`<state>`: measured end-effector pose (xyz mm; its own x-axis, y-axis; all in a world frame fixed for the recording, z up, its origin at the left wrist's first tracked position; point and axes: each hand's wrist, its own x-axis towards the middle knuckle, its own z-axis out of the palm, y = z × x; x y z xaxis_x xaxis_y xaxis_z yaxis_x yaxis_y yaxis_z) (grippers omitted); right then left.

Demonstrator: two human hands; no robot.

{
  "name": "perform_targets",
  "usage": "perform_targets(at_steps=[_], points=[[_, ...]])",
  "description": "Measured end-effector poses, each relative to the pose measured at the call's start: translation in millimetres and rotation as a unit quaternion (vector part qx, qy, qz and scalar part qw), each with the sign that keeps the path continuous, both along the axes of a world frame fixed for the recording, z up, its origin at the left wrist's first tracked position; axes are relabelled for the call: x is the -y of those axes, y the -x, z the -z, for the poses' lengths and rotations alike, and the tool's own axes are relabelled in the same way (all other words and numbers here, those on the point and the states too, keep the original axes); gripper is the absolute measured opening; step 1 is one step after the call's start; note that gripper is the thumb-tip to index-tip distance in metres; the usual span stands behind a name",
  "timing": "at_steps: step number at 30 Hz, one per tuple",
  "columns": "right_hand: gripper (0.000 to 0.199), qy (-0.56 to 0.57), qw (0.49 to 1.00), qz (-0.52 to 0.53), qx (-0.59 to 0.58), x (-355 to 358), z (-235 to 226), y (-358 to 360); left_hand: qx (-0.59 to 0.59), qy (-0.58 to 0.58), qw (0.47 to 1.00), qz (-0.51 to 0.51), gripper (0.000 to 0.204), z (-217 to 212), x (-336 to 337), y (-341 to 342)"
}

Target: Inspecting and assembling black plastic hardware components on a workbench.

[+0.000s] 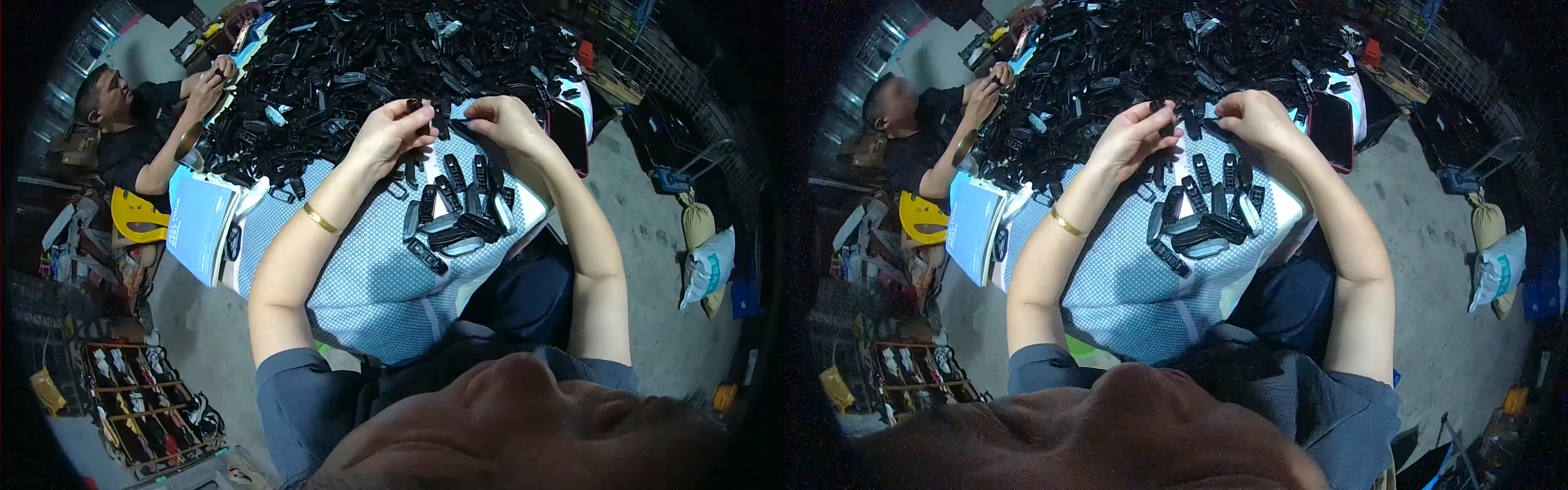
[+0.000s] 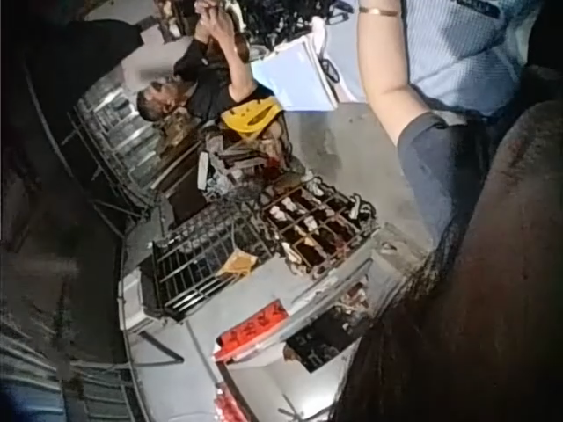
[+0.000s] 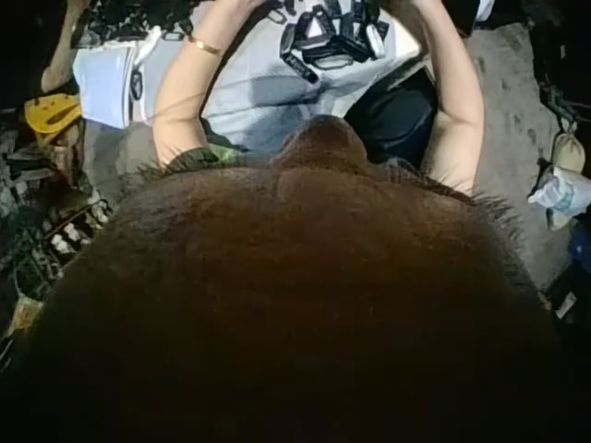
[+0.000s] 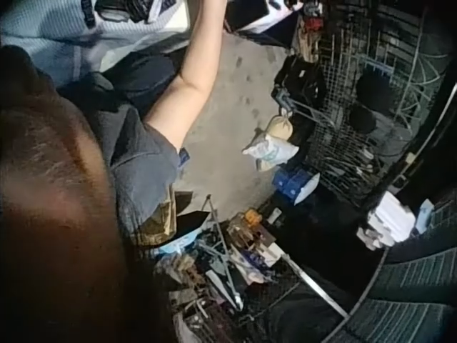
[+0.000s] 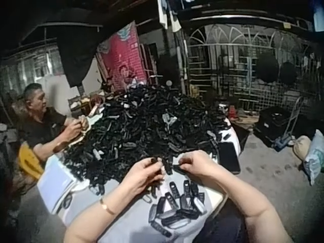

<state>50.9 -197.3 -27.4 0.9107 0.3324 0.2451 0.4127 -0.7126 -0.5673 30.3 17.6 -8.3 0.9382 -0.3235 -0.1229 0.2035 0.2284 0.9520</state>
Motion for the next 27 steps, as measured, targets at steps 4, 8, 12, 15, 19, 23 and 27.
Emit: perform_targets(at_steps=[4,8,12,15,19,23,27], points=[[0.022,-0.017,0.989,-0.003,0.146,-5.0,-5.7,6.7,0.067,-0.09,0.993,-0.022,0.028,6.9,5.6,-0.6],[0.03,-0.138,0.981,-0.084,0.107,-19.5,-14.8,19.3,0.169,-0.084,0.982,-0.005,0.033,8.1,4.2,1.5],[0.035,-0.253,0.96,-0.106,0.056,-24.9,-21.0,26.8,0.15,-0.068,0.985,0.049,0.034,2.3,5.3,11.1],[0.029,-0.386,0.918,-0.067,0.058,-26.8,-8.1,22.1,0.094,0.004,0.994,0.045,0.033,2.0,13.2,13.4],[0.01,-0.301,0.935,-0.018,0.188,-37.4,-12.3,32.8,0.069,0.021,0.997,0.014,0.033,6.2,12.3,14.2],[0.012,-0.219,0.931,-0.055,0.285,-37.4,-14.8,35.6,0.102,0.004,0.995,0.001,0.031,9.1,8.6,10.1],[0.016,-0.195,0.933,-0.064,0.295,-36.6,-13.4,35.9,0.119,-0.008,0.992,-0.029,0.03,10.1,9.6,10.3]])
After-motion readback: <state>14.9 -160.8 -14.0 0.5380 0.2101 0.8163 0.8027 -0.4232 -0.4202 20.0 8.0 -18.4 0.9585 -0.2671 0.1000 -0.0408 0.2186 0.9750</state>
